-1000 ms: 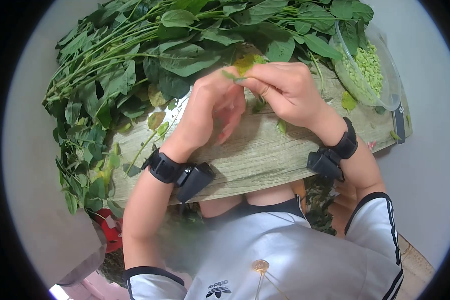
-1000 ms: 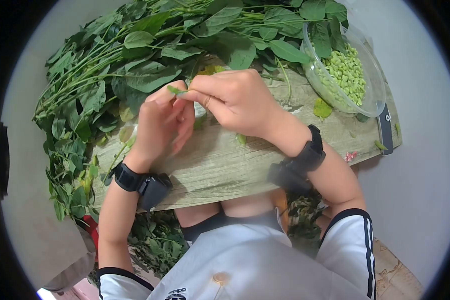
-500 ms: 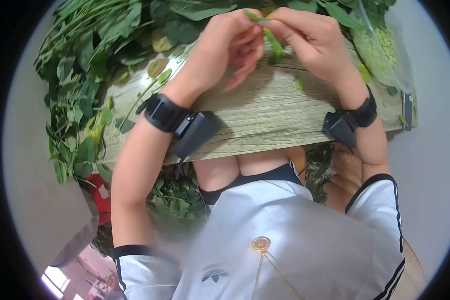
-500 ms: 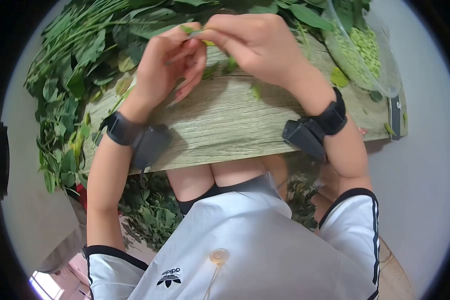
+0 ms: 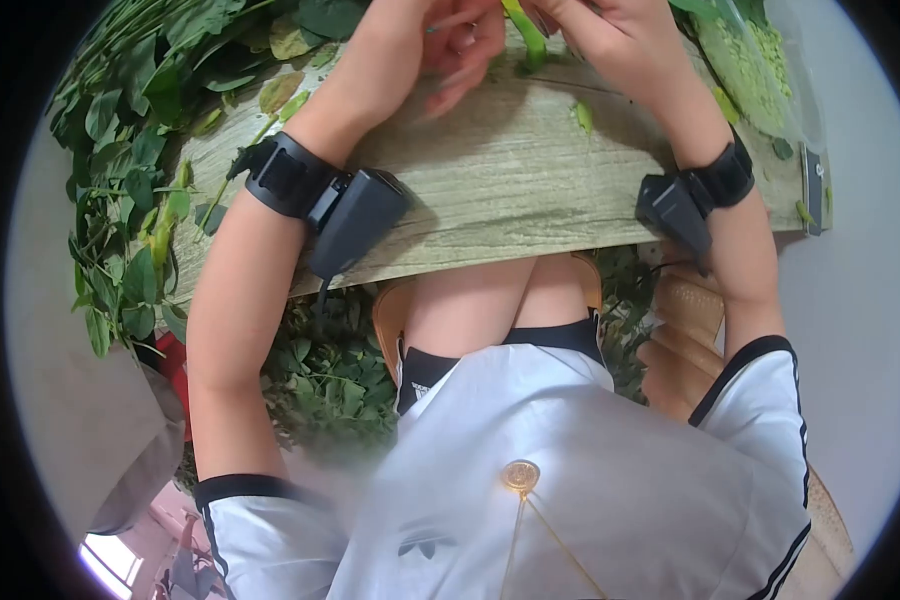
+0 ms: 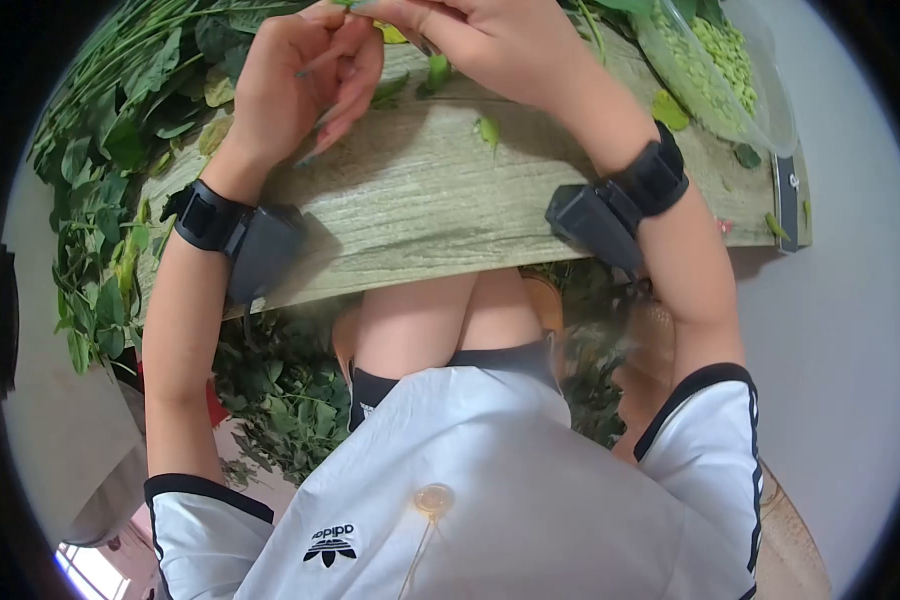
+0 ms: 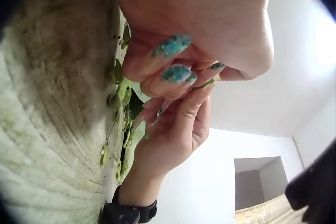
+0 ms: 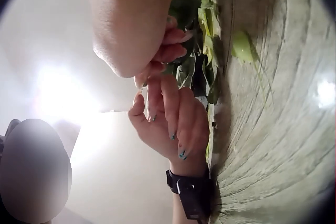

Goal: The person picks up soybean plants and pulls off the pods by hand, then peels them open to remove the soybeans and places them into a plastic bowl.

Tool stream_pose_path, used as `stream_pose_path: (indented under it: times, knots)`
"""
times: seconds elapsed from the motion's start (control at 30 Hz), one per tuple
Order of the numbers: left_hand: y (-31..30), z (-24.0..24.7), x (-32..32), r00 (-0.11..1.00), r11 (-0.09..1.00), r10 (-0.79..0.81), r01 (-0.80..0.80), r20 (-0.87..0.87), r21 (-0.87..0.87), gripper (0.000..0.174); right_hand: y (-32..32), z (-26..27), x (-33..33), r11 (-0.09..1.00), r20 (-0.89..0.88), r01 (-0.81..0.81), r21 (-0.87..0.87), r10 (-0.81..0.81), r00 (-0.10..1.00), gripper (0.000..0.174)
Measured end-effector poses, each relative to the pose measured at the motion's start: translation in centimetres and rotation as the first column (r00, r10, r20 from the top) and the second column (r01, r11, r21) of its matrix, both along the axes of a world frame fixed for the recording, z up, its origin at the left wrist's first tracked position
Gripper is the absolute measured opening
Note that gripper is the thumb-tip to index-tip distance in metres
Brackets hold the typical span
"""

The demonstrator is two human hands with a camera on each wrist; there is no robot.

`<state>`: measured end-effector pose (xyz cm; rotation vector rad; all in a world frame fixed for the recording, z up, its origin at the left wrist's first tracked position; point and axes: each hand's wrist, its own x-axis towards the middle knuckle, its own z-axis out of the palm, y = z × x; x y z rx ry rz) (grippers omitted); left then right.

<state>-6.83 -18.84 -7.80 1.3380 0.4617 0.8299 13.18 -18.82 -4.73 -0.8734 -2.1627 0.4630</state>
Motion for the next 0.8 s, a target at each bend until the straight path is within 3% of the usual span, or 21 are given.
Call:
stream_pose_path:
  times: [0.07,0.3,0.4,0.47,0.5,0.53,0.6,0.63,0.7,0.73,0.77,0.8]
  knots:
    - [-0.2,0.3,0.2,1.0,1.0,-0.007,0.007,-0.006,-0.011,0.049,0.2,-0.3,0.1,0.997,-0.047,-0.075,-0.003,0.075,0.996,0.016]
    - [-0.1,-0.5,0.1,0.999,0.994,-0.019,0.022,0.032,-0.107,0.052,0.3,-0.7,0.3,0.996,-0.029,-0.072,0.055,0.074,0.997,0.013]
    - [-0.7,0.6,0.2,0.999,0.996,0.045,-0.046,-0.016,-0.08,0.049,0.6,-1.0,0.3,0.991,-0.038,-0.077,0.113,0.082,0.996,0.013]
    - [-1.3,2.6,0.8,0.998,0.973,0.066,-0.065,-0.003,-0.222,0.044,0.8,-1.5,0.4,0.994,-0.112,-0.102,0.026,0.104,0.988,0.012]
    - [-0.7,2.0,0.9,0.993,0.996,-0.035,0.044,0.113,-0.079,0.037,0.7,-1.2,0.5,0.993,-0.079,-0.099,0.065,0.104,0.991,0.012]
    - [-0.7,1.5,0.8,0.993,0.996,-0.034,0.043,0.11,-0.079,0.037,0.7,-0.9,0.5,0.99,-0.049,-0.096,0.103,0.101,0.994,0.011]
    - [-1.2,1.2,0.9,0.994,0.991,0.111,-0.111,0.002,-0.071,0.033,0.7,-1.1,0.4,0.991,-0.08,-0.106,0.082,0.112,0.99,0.011]
    - [-0.6,1.0,0.4,0.994,0.991,0.109,-0.109,-0.003,-0.076,0.033,0.6,-1.3,0.4,0.991,-0.106,-0.117,0.059,0.123,0.987,0.012]
    - [1.1,0.5,-0.7,0.909,0.926,-0.282,0.341,0.308,-0.161,0.04,0.1,-1.4,0.1,0.993,-0.177,-0.115,0.013,0.116,0.977,0.012]
    - [0.4,1.0,0.0,0.907,0.925,-0.286,0.345,0.308,-0.158,0.04,0.0,-1.3,0.0,0.992,-0.242,-0.12,-0.023,0.111,0.964,0.013]
    - [-1.0,1.6,1.0,0.99,0.987,-0.085,0.099,0.109,-0.13,0.038,-0.2,-1.2,0.0,0.993,-0.239,-0.118,-0.014,0.111,0.965,0.013]
    - [-1.8,2.1,1.6,0.987,0.988,0.143,-0.147,-0.08,-0.046,0.037,-0.3,-1.3,0.1,0.986,-0.287,-0.125,-0.11,0.089,0.954,0.014]
